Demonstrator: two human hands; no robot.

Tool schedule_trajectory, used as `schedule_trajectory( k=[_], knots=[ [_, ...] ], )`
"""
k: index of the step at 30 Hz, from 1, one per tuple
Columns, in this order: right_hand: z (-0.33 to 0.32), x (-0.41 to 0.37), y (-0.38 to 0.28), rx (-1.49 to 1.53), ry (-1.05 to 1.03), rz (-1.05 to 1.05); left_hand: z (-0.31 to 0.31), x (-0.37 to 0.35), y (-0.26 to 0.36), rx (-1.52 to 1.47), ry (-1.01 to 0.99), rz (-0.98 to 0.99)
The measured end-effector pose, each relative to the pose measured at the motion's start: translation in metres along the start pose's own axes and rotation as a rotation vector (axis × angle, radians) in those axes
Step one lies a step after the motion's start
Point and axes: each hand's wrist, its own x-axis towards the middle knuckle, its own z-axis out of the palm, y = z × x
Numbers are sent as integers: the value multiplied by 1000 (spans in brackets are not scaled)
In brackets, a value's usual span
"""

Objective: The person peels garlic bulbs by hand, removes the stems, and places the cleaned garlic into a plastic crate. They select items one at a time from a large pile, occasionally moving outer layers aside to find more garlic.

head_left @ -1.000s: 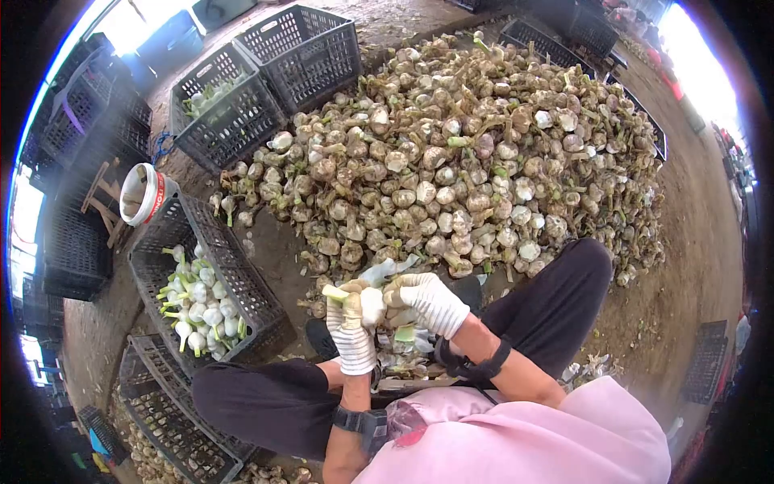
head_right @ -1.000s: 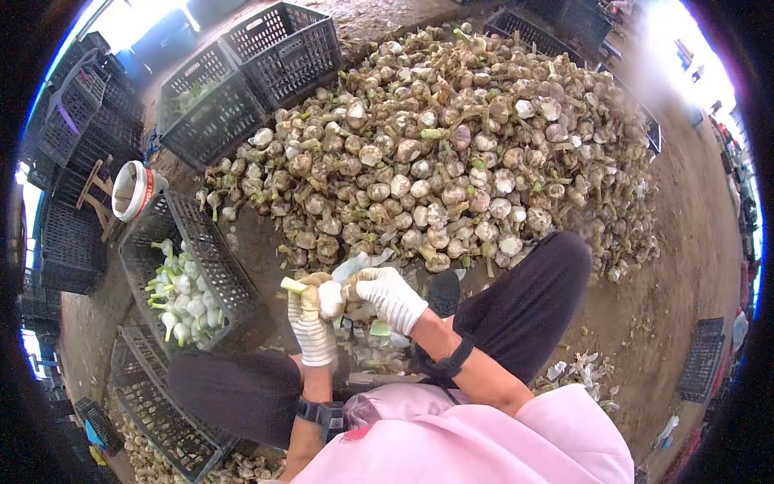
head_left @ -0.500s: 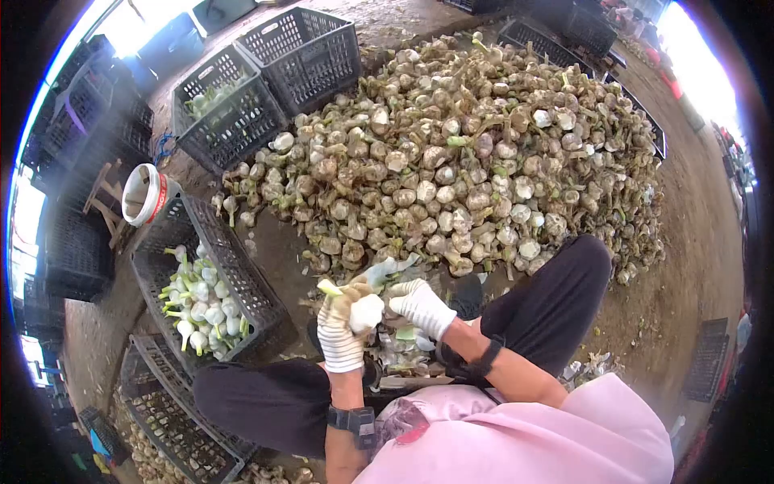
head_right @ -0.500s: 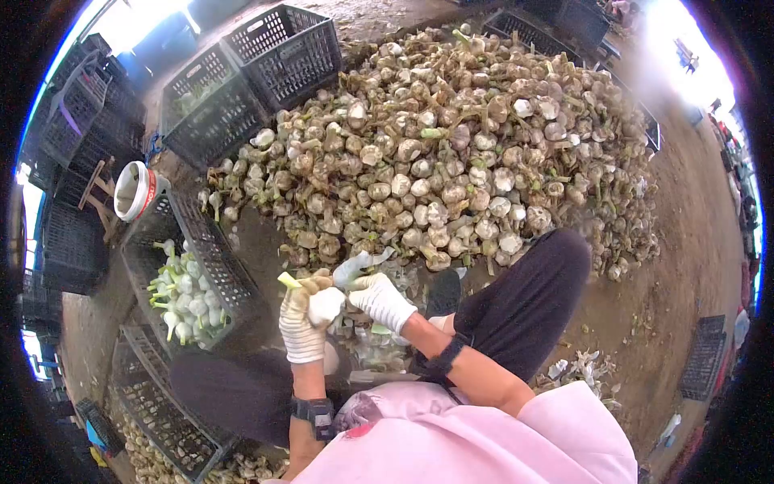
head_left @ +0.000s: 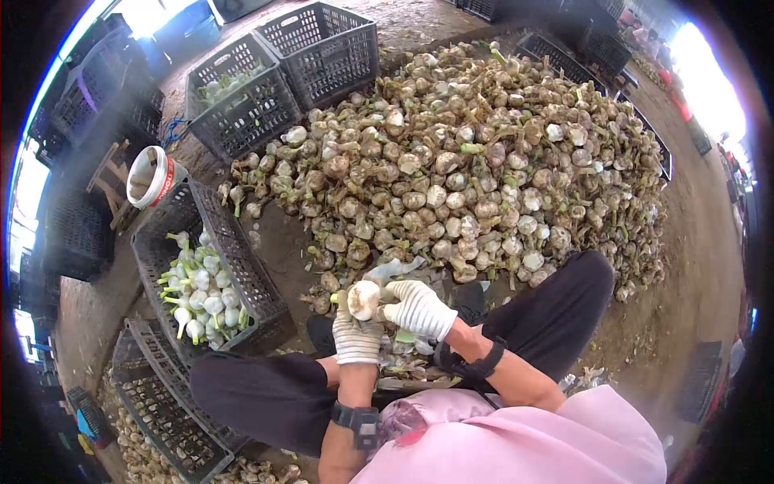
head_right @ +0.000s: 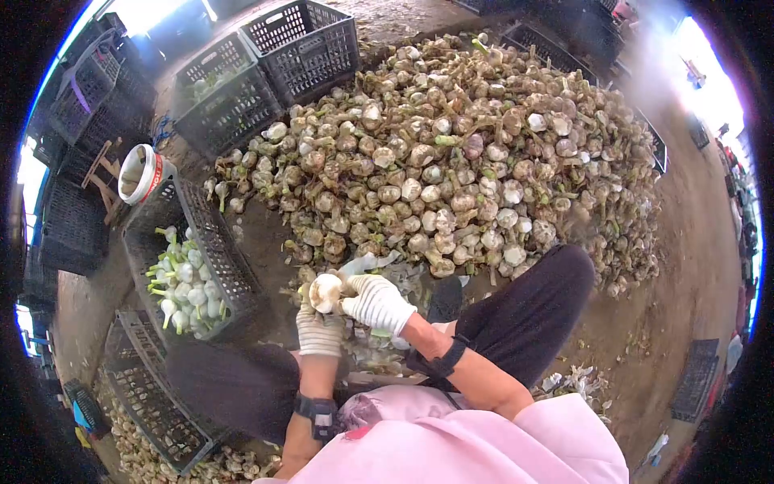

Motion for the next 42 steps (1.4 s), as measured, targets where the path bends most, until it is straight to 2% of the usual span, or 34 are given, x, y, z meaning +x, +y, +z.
schedule_trajectory(
  k=[2,3,5,6,7,8,10,11,12,14,15,16,18,19,20,22,26,28,30,32,34,36,37,38,40,41,42],
  knots=[
    [10,-11,-16,322,-104,87,-14,5,11,-123,5,-108],
    [13,-13,-19,325,-112,89,-14,5,7,35,85,-29],
    [16,-17,-23,604,-41,109,-10,2,10,36,88,-39],
    [1,-17,-27,843,-50,102,-6,1,11,31,85,-49],
    [-14,-16,-33,1001,-52,55,-3,2,11,-5,254,9],
    [-26,-14,-36,1158,-58,7,-2,1,10,-10,257,14],
    [-38,-7,-26,1054,71,82,1,2,10,-51,204,-33],
    [-42,-9,-23,754,17,65,0,3,10,-52,201,-33],
    [-34,-14,-22,643,-12,17,-3,6,10,-46,205,-41],
    [-12,-28,-26,666,-85,51,-10,6,8,-38,223,-54],
    [2,-27,-24,518,-46,-16,-2,-3,6,128,77,-122],
    [6,-27,-25,506,-50,62,8,-10,3,128,75,-119],
    [2,-21,-24,784,-103,212,36,-22,-5,175,260,51],
    [0,-19,-27,804,-103,288,30,-23,-4,212,215,49],
    [1,-18,-28,798,-105,284,28,-19,-4,207,210,52],
    [5,-16,-27,678,-91,311,22,-13,-4,231,394,120],
    [12,-13,-18,663,-82,280,8,-11,-2,204,401,125],
    [9,-14,-21,746,-83,329,-12,-2,-1,119,365,7],
    [12,-13,-11,856,-84,297,9,-7,-3,121,396,52],
    [10,-17,-14,949,-62,333,16,-4,0,136,467,224],
    [11,-16,-11,589,-19,257,10,4,0,194,511,294],
    [12,-14,-10,606,-3,234,17,2,-8,659,544,645],
    [14,-14,-9,623,6,211,20,4,-13,679,570,706],
    [18,-14,-7,642,13,189,17,2,-11,685,573,700],
    [26,-12,-3,709,34,247,6,-1,2,342,202,216],
    [29,-8,1,768,53,293,-9,6,4,135,154,165],
    [29,-2,9,825,73,335,-17,10,11,145,36,47]
  ],
)
